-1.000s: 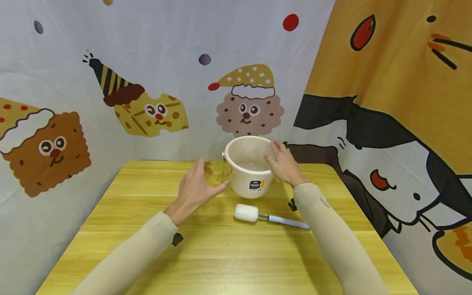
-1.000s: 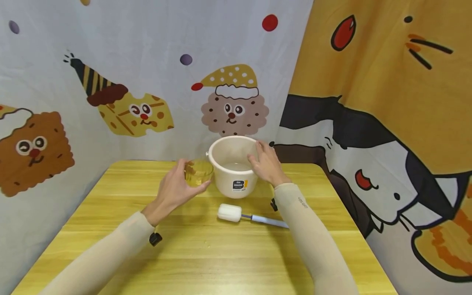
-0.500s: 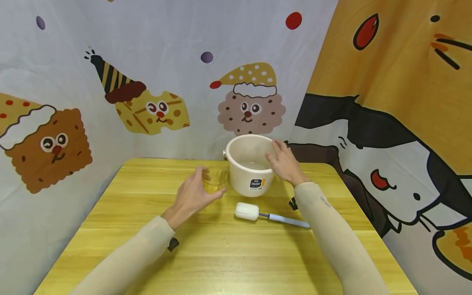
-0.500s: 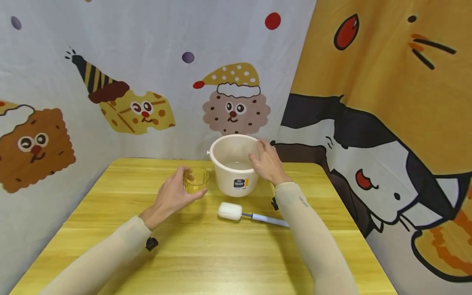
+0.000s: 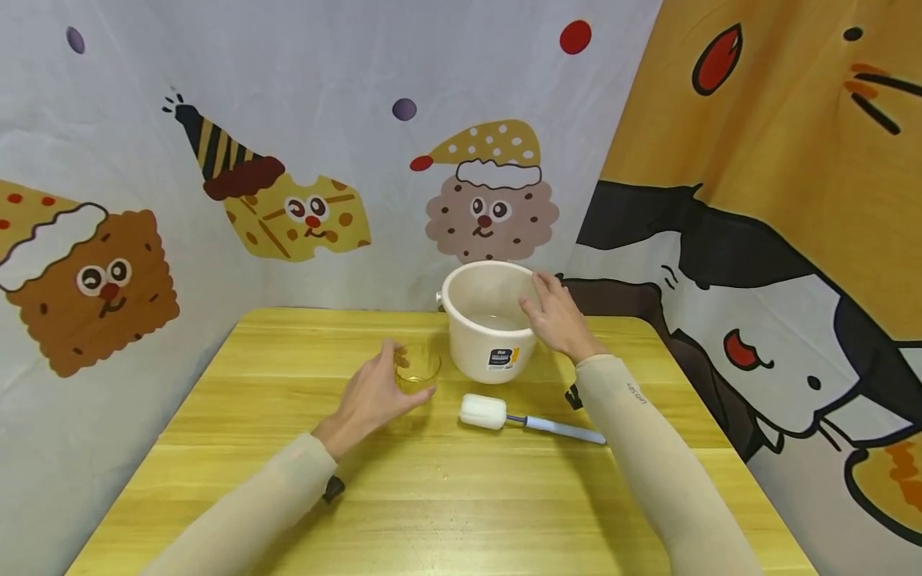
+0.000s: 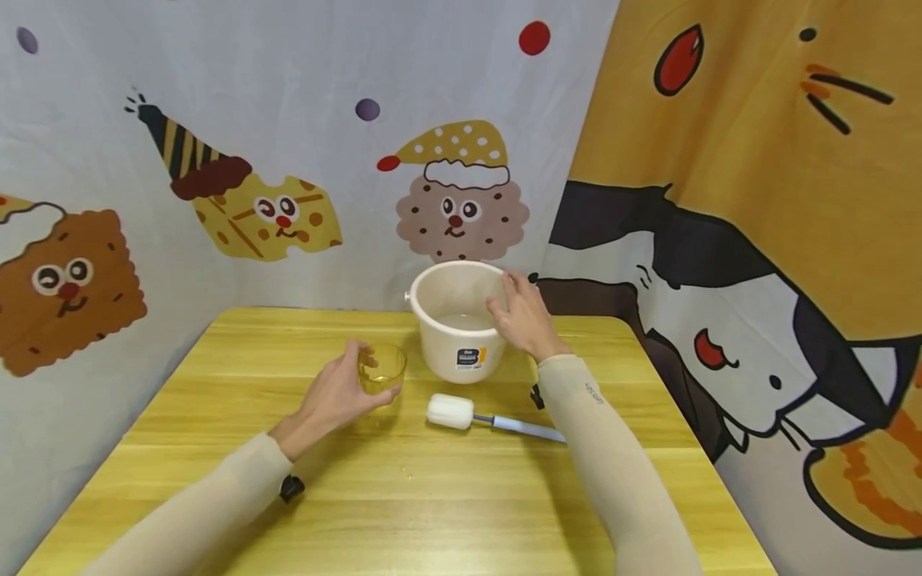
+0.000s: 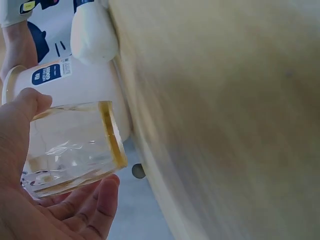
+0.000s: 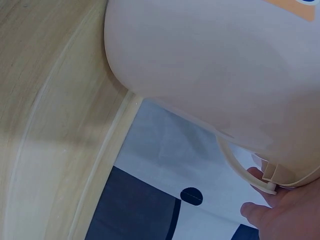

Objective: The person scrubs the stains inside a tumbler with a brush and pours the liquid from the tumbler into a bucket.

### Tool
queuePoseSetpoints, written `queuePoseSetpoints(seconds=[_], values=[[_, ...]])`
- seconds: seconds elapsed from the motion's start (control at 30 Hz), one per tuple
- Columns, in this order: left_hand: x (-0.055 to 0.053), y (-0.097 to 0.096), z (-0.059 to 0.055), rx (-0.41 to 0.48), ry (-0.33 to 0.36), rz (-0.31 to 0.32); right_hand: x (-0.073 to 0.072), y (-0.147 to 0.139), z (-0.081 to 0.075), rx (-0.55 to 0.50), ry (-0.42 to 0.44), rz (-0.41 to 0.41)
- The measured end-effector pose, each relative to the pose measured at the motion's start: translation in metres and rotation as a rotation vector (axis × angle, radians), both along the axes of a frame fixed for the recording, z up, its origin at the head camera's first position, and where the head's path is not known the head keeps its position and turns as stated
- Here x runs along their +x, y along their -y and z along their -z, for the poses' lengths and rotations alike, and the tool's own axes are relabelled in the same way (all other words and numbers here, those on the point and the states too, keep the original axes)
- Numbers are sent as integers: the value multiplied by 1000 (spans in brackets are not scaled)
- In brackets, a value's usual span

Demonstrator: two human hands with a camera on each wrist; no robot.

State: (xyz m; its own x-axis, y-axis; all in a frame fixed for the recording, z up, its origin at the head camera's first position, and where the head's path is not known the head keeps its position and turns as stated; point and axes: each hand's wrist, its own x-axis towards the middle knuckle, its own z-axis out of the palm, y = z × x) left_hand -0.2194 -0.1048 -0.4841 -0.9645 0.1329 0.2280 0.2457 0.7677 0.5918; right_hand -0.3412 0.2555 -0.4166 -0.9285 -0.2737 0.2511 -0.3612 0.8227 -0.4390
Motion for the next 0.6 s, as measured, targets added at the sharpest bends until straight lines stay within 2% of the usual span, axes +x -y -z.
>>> queuePoseSetpoints(seconds=[0.2, 0.43, 0.6], values=[[2, 0, 7, -16, 38, 3, 0, 0, -1, -4, -4, -1], [4, 1, 12, 3, 66, 6, -2, 0, 0, -9, -4, 2], [4, 3, 17, 21, 66, 9, -1, 1, 0, -13, -2, 1]])
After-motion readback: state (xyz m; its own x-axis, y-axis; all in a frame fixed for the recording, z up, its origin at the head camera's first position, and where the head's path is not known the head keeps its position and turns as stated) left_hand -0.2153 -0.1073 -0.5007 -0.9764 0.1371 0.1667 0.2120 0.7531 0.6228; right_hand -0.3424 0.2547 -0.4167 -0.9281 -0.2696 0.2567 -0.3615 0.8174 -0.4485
